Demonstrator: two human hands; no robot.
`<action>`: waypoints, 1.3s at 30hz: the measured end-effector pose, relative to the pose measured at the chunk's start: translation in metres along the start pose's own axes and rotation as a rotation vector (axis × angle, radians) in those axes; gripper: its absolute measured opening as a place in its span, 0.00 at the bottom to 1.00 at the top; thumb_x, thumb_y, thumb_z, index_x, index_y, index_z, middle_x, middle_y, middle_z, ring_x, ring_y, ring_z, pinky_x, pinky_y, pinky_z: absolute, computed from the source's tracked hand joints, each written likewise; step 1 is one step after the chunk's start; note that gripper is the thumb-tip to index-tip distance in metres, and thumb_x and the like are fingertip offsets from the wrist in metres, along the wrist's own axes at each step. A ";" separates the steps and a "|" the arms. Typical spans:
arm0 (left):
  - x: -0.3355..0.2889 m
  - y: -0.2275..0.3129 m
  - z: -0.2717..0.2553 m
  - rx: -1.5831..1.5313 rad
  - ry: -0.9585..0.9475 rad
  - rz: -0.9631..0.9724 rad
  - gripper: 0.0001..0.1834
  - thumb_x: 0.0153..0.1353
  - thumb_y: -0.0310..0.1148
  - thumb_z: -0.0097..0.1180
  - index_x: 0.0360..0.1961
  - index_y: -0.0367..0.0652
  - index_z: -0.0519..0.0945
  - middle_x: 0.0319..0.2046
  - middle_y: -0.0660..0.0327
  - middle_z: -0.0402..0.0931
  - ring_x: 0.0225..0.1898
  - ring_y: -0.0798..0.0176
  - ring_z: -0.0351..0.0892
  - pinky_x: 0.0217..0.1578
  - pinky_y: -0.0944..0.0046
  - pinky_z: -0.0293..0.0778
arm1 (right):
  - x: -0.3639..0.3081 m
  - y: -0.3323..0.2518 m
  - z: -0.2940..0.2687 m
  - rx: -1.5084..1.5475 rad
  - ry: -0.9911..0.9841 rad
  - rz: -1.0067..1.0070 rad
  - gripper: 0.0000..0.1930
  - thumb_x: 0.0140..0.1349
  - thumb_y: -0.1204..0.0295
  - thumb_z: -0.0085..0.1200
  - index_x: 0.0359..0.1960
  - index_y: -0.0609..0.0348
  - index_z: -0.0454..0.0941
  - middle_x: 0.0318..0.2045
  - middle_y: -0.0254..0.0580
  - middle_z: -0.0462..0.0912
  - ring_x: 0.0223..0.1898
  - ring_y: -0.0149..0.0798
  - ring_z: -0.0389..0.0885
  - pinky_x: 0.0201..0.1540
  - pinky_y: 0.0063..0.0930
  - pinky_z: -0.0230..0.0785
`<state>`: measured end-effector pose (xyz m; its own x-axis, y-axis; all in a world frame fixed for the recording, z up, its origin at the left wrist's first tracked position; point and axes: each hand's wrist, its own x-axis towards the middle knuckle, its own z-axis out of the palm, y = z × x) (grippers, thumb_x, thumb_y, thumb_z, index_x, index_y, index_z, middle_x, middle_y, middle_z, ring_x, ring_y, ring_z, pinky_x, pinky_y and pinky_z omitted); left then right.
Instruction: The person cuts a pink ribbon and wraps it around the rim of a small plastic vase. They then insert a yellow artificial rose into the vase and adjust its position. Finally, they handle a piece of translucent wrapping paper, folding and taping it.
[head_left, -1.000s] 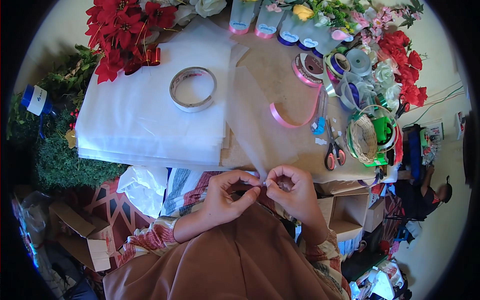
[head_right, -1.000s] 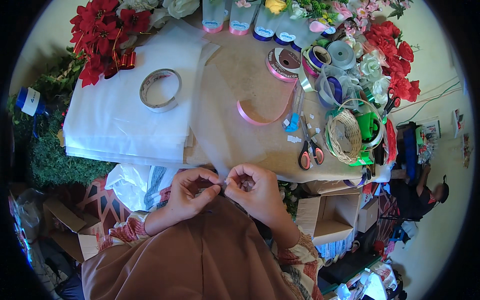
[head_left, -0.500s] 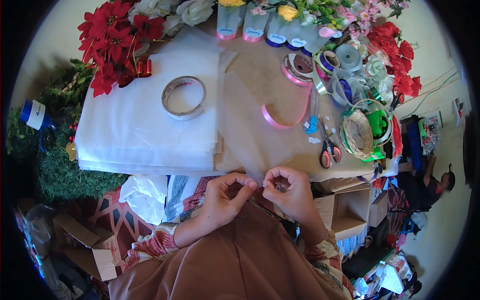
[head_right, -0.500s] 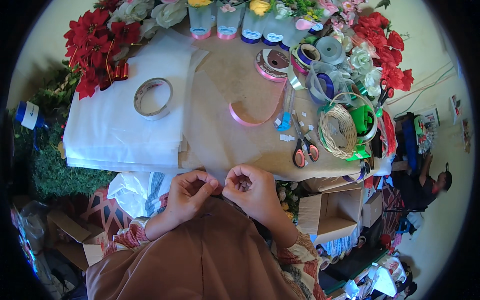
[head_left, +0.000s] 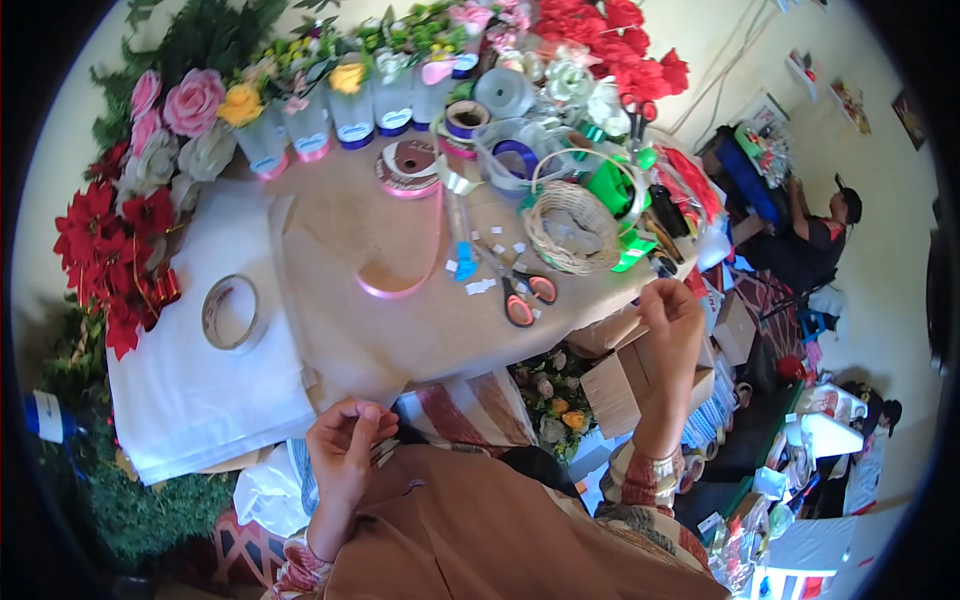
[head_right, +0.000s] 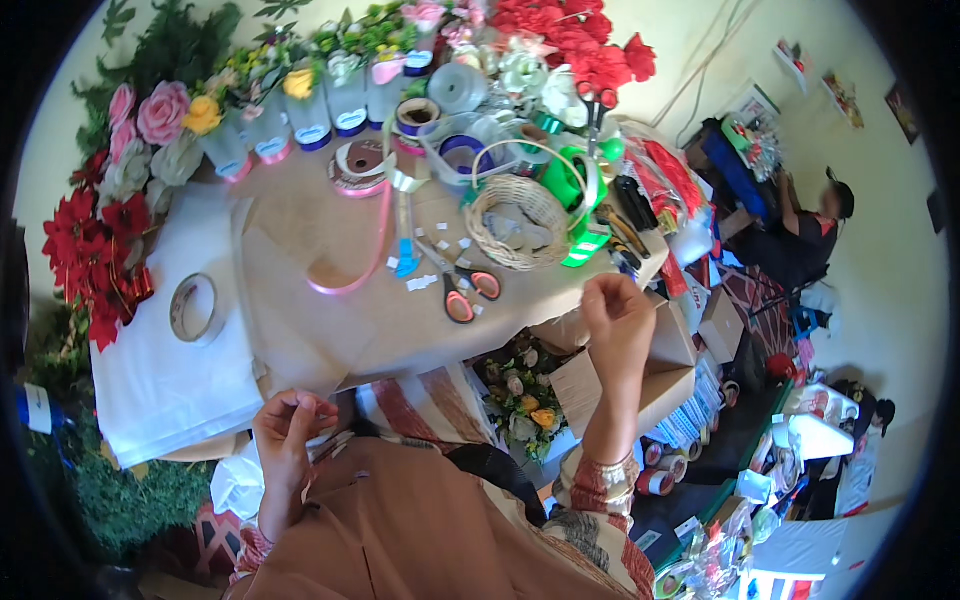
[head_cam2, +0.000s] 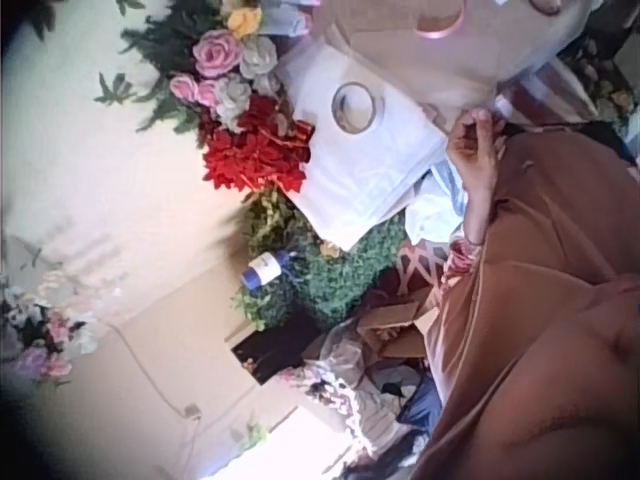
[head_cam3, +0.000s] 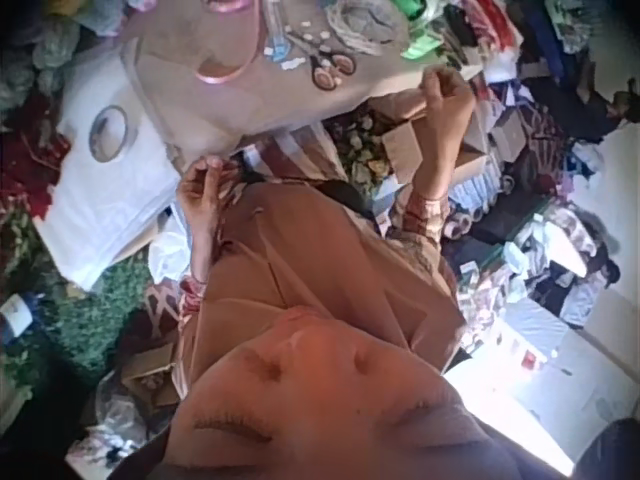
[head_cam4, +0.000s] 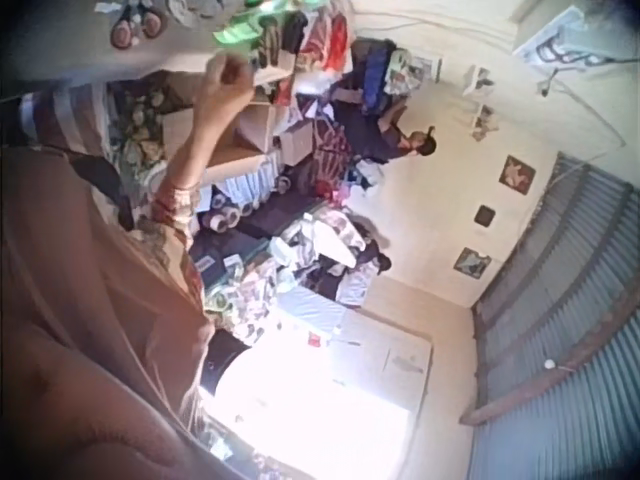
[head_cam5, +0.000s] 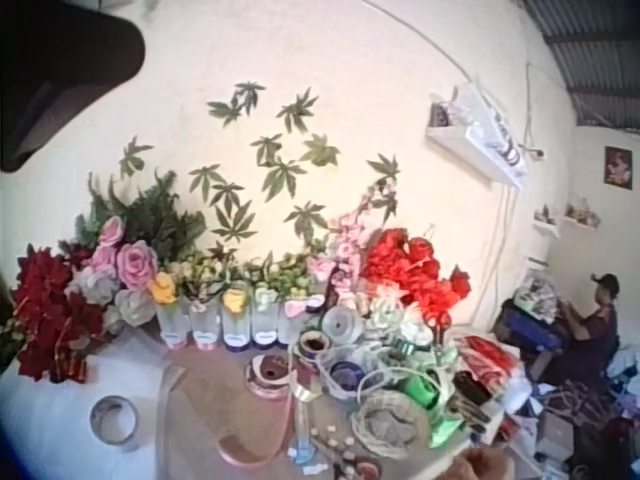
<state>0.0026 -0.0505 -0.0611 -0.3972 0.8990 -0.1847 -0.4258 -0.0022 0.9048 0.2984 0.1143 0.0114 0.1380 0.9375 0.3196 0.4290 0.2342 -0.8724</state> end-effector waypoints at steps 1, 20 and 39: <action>0.000 0.001 0.001 0.012 0.000 -0.007 0.04 0.59 0.25 0.52 0.31 0.33 0.74 0.28 0.57 0.76 0.30 0.63 0.79 0.34 0.66 0.78 | 0.007 0.004 -0.011 -0.044 0.065 0.023 0.05 0.57 0.76 0.52 0.28 0.66 0.75 0.22 0.29 0.75 0.24 0.20 0.70 0.28 0.13 0.63; -0.003 0.002 0.002 0.039 0.101 -0.078 0.09 0.55 0.21 0.55 0.37 0.33 0.72 0.26 0.55 0.77 0.27 0.62 0.80 0.30 0.67 0.79 | 0.071 0.085 -0.030 -0.938 0.148 -0.509 0.04 0.49 0.78 0.51 0.27 0.63 0.72 0.28 0.50 0.72 0.35 0.51 0.73 0.37 0.41 0.67; -0.014 0.007 -0.026 -0.063 -0.288 -0.364 0.11 0.55 0.20 0.54 0.41 0.31 0.73 0.28 0.54 0.77 0.31 0.64 0.79 0.34 0.67 0.79 | -0.009 0.010 0.021 -0.074 -0.688 0.154 0.13 0.61 0.65 0.49 0.28 0.64 0.78 0.21 0.38 0.79 0.24 0.28 0.77 0.27 0.20 0.69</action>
<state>-0.0159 -0.0743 -0.0621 0.0254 0.9313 -0.3633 -0.5477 0.3170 0.7743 0.2830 0.1134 -0.0082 -0.3829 0.9141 -0.1333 0.5127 0.0902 -0.8538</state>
